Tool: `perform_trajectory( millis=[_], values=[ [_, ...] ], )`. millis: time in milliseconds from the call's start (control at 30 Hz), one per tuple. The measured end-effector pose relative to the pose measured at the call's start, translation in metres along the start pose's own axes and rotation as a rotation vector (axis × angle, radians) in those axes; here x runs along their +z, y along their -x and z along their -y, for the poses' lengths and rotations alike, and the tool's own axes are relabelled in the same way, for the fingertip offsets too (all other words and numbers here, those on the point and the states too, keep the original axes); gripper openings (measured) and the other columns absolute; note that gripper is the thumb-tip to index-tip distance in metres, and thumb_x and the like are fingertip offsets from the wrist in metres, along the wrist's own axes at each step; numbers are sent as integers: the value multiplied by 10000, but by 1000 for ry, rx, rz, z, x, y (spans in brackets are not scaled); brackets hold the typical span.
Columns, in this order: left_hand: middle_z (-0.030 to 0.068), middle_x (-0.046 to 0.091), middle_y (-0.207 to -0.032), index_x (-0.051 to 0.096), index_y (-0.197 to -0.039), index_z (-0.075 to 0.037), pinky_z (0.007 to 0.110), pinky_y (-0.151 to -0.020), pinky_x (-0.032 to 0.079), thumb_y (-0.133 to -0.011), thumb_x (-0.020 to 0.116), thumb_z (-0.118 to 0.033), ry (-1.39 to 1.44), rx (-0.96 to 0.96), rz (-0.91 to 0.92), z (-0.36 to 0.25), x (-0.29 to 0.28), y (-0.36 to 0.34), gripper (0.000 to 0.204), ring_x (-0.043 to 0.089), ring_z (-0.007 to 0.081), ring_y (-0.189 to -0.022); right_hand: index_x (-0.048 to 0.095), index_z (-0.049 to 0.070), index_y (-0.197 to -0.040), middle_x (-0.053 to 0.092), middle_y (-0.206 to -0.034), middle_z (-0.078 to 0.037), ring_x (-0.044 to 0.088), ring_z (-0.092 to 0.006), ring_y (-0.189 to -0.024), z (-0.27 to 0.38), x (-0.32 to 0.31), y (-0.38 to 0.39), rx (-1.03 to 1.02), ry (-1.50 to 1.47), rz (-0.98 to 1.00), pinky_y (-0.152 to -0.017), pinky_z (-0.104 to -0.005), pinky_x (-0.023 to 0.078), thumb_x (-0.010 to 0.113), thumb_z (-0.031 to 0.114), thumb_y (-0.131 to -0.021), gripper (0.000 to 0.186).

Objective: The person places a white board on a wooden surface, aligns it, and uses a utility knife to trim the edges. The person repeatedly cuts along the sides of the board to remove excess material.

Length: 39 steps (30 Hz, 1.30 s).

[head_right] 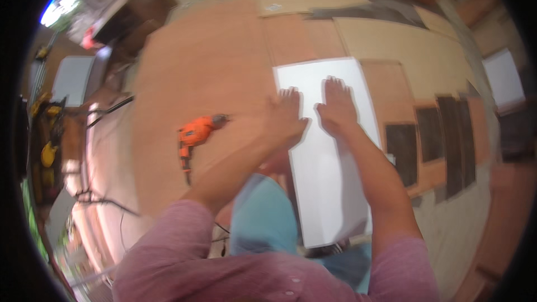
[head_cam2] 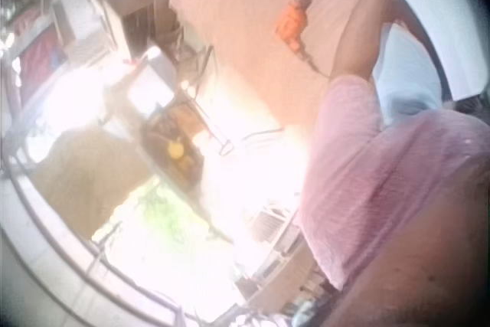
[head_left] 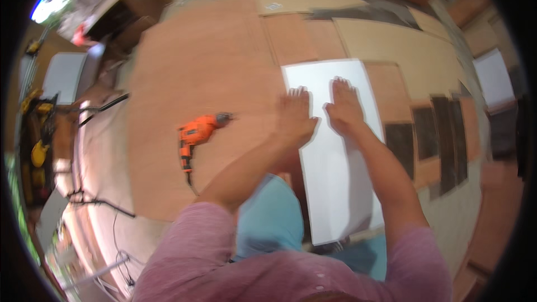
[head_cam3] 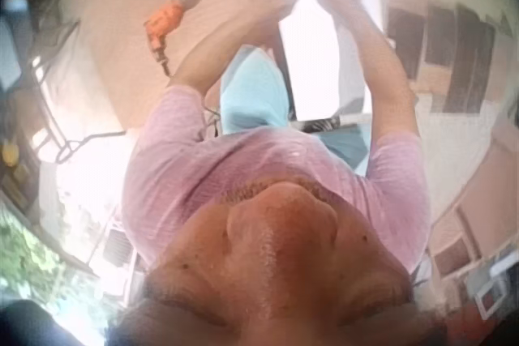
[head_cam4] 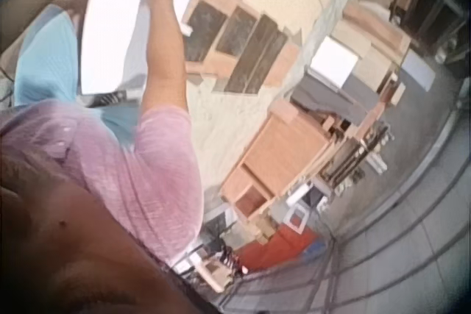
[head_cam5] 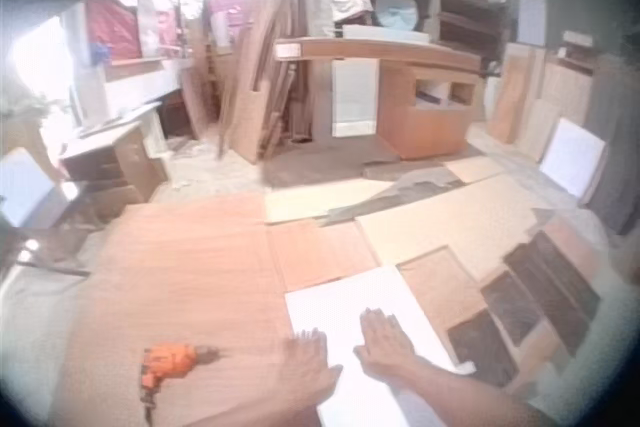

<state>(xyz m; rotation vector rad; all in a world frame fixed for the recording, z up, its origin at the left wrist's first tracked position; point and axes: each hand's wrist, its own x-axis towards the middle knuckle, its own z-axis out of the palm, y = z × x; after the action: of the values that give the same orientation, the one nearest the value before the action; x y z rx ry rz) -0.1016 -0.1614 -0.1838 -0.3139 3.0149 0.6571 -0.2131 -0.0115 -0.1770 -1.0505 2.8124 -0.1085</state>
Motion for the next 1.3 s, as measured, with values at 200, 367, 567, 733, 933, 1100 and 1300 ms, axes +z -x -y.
perform_trajectory(
  millis=[200,367,567,733,933,1100,1300],
  values=[
    [117,159,-1667,188,-1588,-51,616,-1211,28,-1001,373,-501,-241,-65,81,43,-33,-59,762,121,340,-1536,244,-8,-1553,198,-1647,-169,141,-341,-1531,43,-16,-76,23,-101,-64,-1243,-495,85,469,339,-961,722],
    [169,232,-1629,264,-1558,-43,622,-1196,84,-994,441,-440,-153,40,88,54,-10,-60,712,179,370,-1509,220,-35,-1554,205,-1640,-193,130,-342,-1533,11,27,-49,-38,-2,-208,-1247,-483,80,474,376,-963,763],
    [223,273,-1597,303,-1546,-63,606,-1191,123,-934,588,-285,125,-89,-202,158,67,87,711,187,454,-1490,284,16,-1544,289,-1602,-194,254,-388,-1490,33,32,75,-375,-5,-33,-1210,-550,189,443,548,-944,818],
    [213,254,-1606,284,-1559,-104,610,-1193,144,-917,551,-454,-56,106,11,199,128,149,780,199,476,-1478,226,-9,-1558,189,-1643,-191,126,-354,-1532,7,12,6,-50,-42,-104,-1243,-498,74,471,413,-950,779],
    [251,218,-1611,276,-1563,-105,632,-1183,120,-839,615,-493,-119,104,47,196,141,146,888,157,506,-1481,218,29,-1573,164,-1658,-162,111,-350,-1536,45,21,-111,-8,4,-128,-1233,-499,114,398,589,-980,836],
    [224,201,-1625,259,-1573,-143,620,-1194,114,-871,533,-586,-191,26,77,215,140,158,874,147,492,-1488,236,3,-1559,164,-1659,-155,153,-358,-1529,109,36,-37,-358,81,-87,-1230,-515,139,488,607,-927,910],
    [213,198,-1630,260,-1581,-189,626,-1193,113,-861,504,-667,-240,47,71,200,136,152,897,146,492,-1488,147,25,-1587,83,-1660,-211,52,-388,-1537,-26,15,2,118,149,-67,-1230,-544,22,486,406,-946,819]
  ],
)
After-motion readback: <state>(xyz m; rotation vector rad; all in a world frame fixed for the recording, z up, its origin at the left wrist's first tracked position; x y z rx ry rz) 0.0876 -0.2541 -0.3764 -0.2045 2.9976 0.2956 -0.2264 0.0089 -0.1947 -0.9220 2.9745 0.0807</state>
